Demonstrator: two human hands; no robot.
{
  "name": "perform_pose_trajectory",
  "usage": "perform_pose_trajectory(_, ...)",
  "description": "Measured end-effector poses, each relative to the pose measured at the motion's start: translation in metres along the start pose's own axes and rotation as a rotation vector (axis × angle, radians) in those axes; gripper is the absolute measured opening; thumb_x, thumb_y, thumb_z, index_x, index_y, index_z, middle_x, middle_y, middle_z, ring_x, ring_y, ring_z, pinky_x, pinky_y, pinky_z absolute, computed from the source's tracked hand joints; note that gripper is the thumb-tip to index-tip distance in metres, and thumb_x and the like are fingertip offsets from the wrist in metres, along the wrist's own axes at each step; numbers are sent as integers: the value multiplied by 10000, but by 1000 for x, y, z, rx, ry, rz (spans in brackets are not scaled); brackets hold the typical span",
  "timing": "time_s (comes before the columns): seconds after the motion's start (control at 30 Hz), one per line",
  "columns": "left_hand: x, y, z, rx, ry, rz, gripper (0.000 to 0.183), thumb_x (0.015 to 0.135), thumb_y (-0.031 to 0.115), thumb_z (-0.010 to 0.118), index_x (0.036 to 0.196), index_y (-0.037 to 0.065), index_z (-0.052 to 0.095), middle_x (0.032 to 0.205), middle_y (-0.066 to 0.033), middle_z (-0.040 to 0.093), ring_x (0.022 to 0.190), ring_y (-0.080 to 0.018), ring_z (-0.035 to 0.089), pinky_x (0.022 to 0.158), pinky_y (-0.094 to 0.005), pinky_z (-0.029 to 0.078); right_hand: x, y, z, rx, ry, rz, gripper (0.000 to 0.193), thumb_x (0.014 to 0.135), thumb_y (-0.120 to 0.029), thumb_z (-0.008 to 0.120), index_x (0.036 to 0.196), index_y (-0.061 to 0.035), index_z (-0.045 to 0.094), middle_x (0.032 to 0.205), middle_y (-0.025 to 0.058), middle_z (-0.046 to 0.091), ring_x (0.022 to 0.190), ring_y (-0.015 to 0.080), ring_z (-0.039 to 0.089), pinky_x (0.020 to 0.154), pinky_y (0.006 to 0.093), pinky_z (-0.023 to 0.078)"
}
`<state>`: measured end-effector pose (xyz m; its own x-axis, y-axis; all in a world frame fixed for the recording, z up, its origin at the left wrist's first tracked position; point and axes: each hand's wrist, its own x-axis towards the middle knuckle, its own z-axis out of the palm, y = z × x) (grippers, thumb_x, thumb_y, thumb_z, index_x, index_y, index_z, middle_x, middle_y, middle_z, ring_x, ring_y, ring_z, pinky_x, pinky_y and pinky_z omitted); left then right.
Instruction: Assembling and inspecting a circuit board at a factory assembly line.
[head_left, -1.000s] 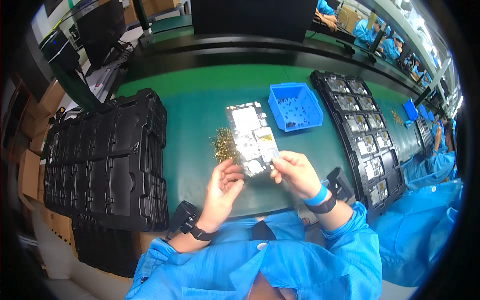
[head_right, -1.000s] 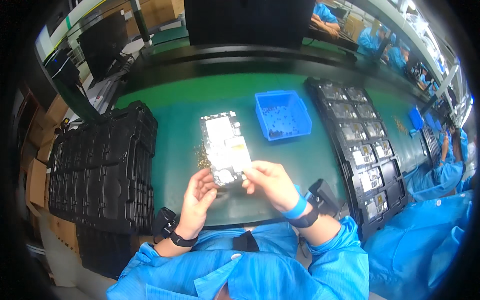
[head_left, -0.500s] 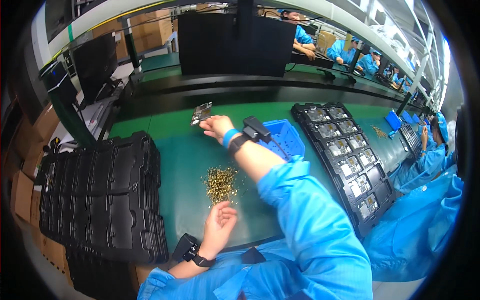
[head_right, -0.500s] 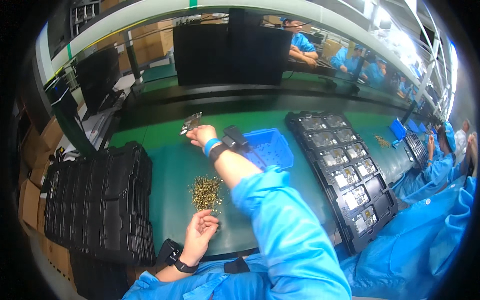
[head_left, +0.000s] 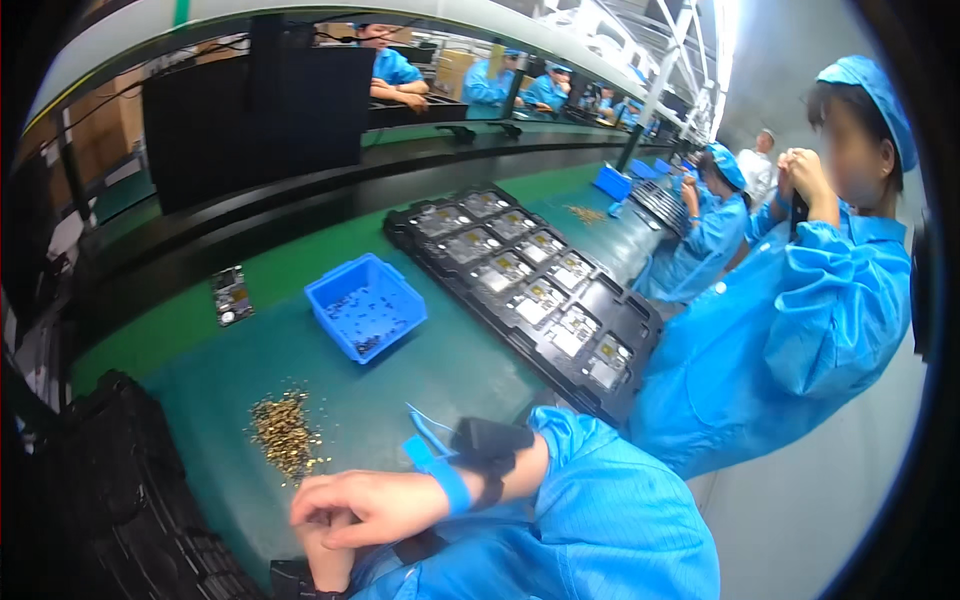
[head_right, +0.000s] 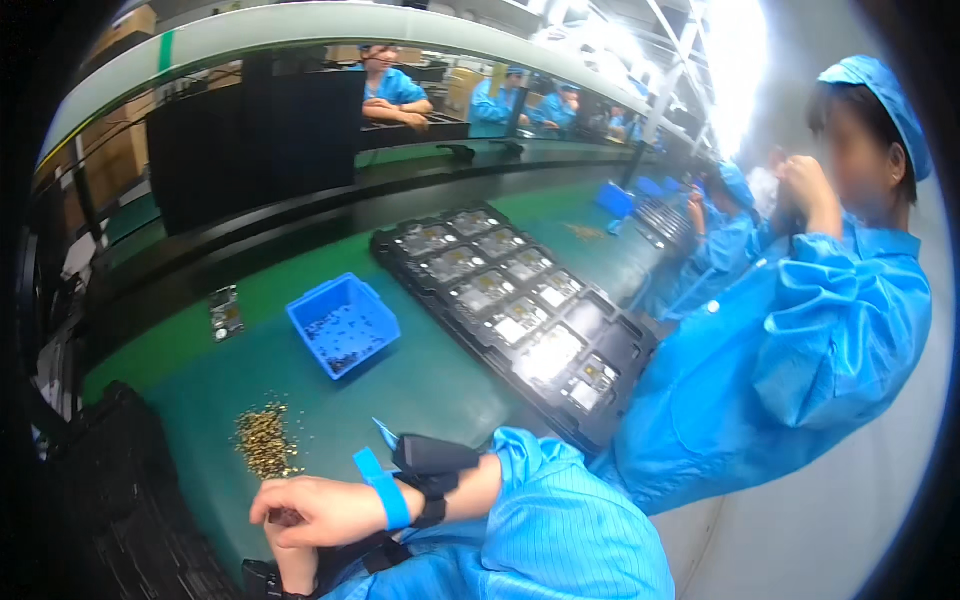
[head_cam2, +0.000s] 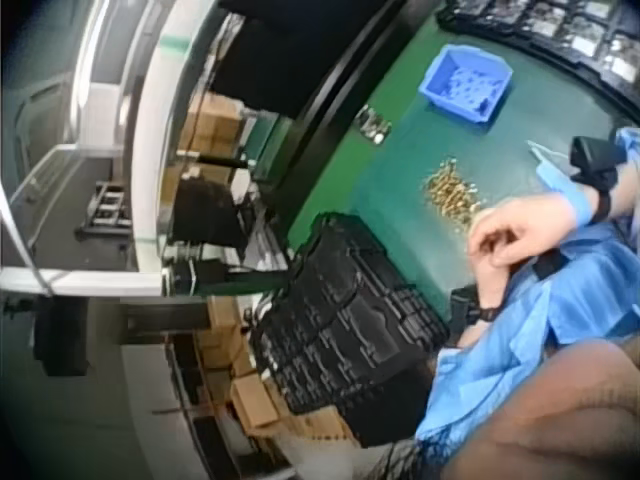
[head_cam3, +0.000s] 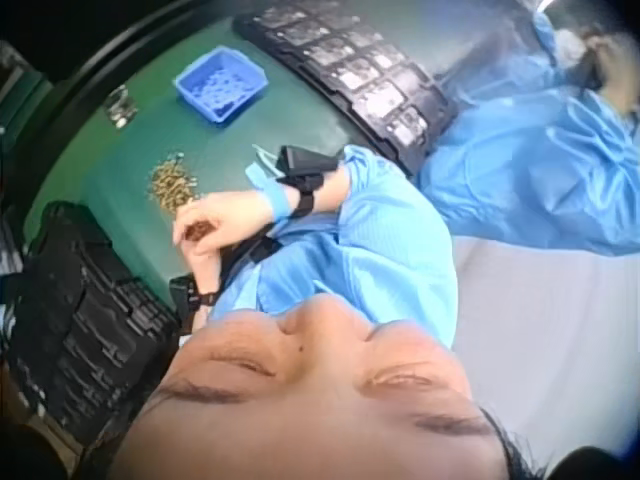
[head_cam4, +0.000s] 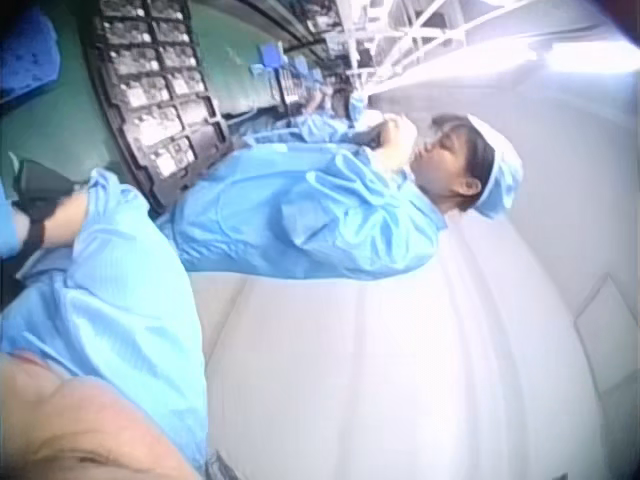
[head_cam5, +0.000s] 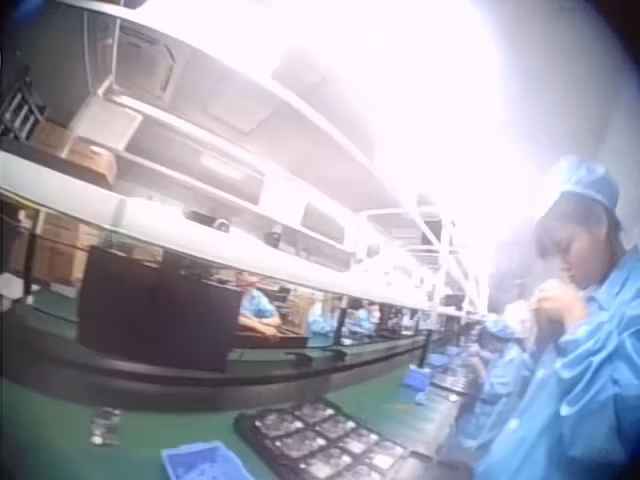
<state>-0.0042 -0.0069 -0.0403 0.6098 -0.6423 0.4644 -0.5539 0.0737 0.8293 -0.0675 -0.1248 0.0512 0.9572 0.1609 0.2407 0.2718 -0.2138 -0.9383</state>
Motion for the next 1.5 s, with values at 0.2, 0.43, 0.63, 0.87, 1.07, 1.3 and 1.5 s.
perform_pose_trajectory(0.2,-2,15,-4,-443,-114,-413,265,859,58,501,1118,12,467,915,-70,566,811,-112,536,736,-212,424,-44,35,4,-216,319,105,209,800,-137,562,973,-23,536,780,86,511,689,188,512,605,276,414)
perform_pose_trajectory(0.43,-20,46,-42,-562,-152,-573,273,847,-2,481,1117,-26,451,933,-84,567,830,-127,535,753,-240,421,-50,80,22,-243,463,67,126,807,-155,567,872,-47,556,579,56,483,478,152,456,455,281,357)
perform_pose_trajectory(0.63,-37,75,-101,-686,-420,-303,325,785,33,578,1079,-43,462,864,-137,545,753,-174,516,705,-269,419,-52,69,11,-176,465,91,128,814,-165,532,845,-40,534,585,91,534,508,233,534,469,329,395)
perform_pose_trajectory(0.87,-67,72,-120,-533,-216,-300,397,836,220,548,1127,-37,465,935,-206,558,792,-250,543,726,-326,438,-42,70,20,-224,403,114,139,814,-147,526,924,-62,532,628,106,564,544,257,560,504,335,430)
perform_pose_trajectory(1.07,-30,94,-134,-257,-56,28,184,698,-8,587,880,-29,574,760,-127,629,657,-208,592,589,-280,464,-58,79,23,-209,544,226,117,779,-81,578,892,-56,595,600,106,572,488,172,545,462,285,429)
perform_pose_trajectory(1.3,-25,130,-201,459,-29,-221,211,696,13,588,906,-2,589,793,-86,612,732,-192,597,662,-282,471,-49,70,20,-331,516,116,104,721,37,547,808,-17,568,463,14,390,410,87,366,420,238,304)
perform_pose_trajectory(1.5,-12,42,-336,1121,307,-480,447,723,167,612,1115,-3,479,1048,-184,535,981,-295,530,837,-347,429,-51,75,17,-326,504,176,113,712,40,548,807,-17,568,454,12,383,406,84,369,419,237,301)
